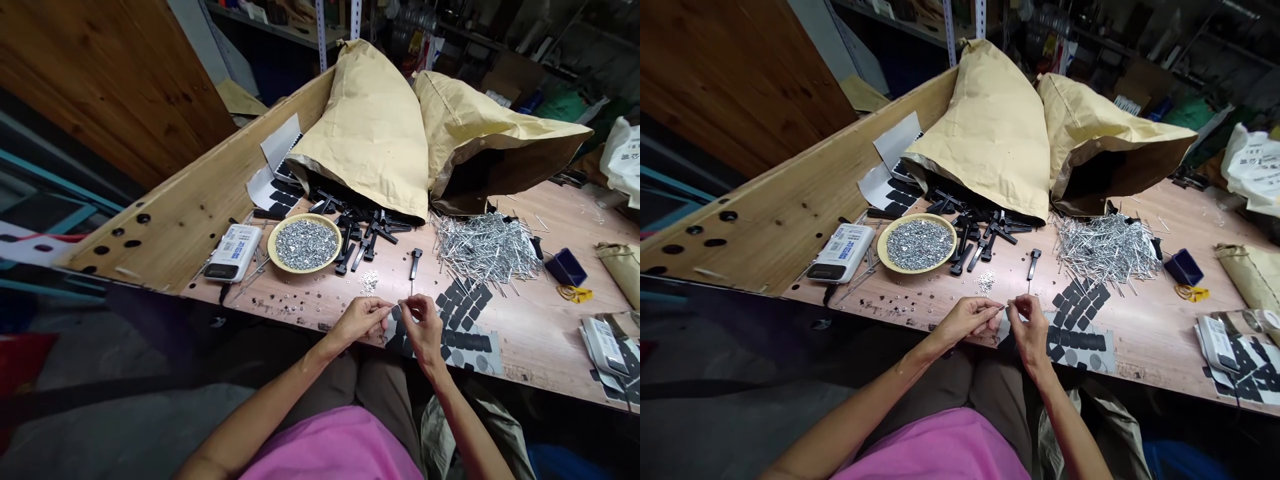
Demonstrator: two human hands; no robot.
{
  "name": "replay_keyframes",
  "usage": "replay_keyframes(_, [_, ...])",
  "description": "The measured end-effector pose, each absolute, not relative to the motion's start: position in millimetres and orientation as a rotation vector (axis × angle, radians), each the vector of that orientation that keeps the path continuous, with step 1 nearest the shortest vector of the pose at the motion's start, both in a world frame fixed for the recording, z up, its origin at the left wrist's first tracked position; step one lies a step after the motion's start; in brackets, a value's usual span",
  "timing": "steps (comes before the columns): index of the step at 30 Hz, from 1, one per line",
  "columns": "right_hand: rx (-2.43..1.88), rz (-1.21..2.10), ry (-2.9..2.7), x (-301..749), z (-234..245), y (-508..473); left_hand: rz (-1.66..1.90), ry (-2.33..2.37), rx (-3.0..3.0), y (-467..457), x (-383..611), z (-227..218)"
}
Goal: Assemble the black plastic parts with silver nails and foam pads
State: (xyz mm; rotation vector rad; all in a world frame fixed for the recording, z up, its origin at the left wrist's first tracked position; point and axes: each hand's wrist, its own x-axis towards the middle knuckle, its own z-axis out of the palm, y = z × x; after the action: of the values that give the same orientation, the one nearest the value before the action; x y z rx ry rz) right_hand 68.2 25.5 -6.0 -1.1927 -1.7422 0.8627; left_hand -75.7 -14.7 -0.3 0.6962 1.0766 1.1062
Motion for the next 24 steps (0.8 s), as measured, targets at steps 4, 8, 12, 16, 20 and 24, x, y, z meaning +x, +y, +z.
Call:
replay_keyframes(4, [-1.148, 0.86, -1.763, 67.0, -5.8, 25.0, 1.116, 1.06, 0.686, -13.8, -73.4, -1.7])
replay_keyframes(8, [-1.069, 0.723, -1.869, 69.2, -9.8, 24.5, 1.115, 1.074, 0.691, -13.1, -71.0, -5.2])
replay_keyframes(12, [-0.855, 0.442, -2.12, 77.1, -15.8, 26.9, 1.109, 1.104, 0.667, -13.6, -68.6, -8.7])
replay_keyframes(16, [-0.713, 0.401, -2.26, 83.3, -15.3, 28.1, 1.093, 1.086, 0.661, -14.9, -69.7, -9.4])
replay_keyframes(20, [-0.895, 0.664, -2.169, 82.9, -4.0, 31.0, 1.053, 1.011, 0.68, -16.1, -75.1, -5.2])
replay_keyframes(24, [-0.908, 1.052, -2.099, 83.8, 9.0, 39.6, 1.005, 0.903, 0.701, -16.8, -78.4, 0.1])
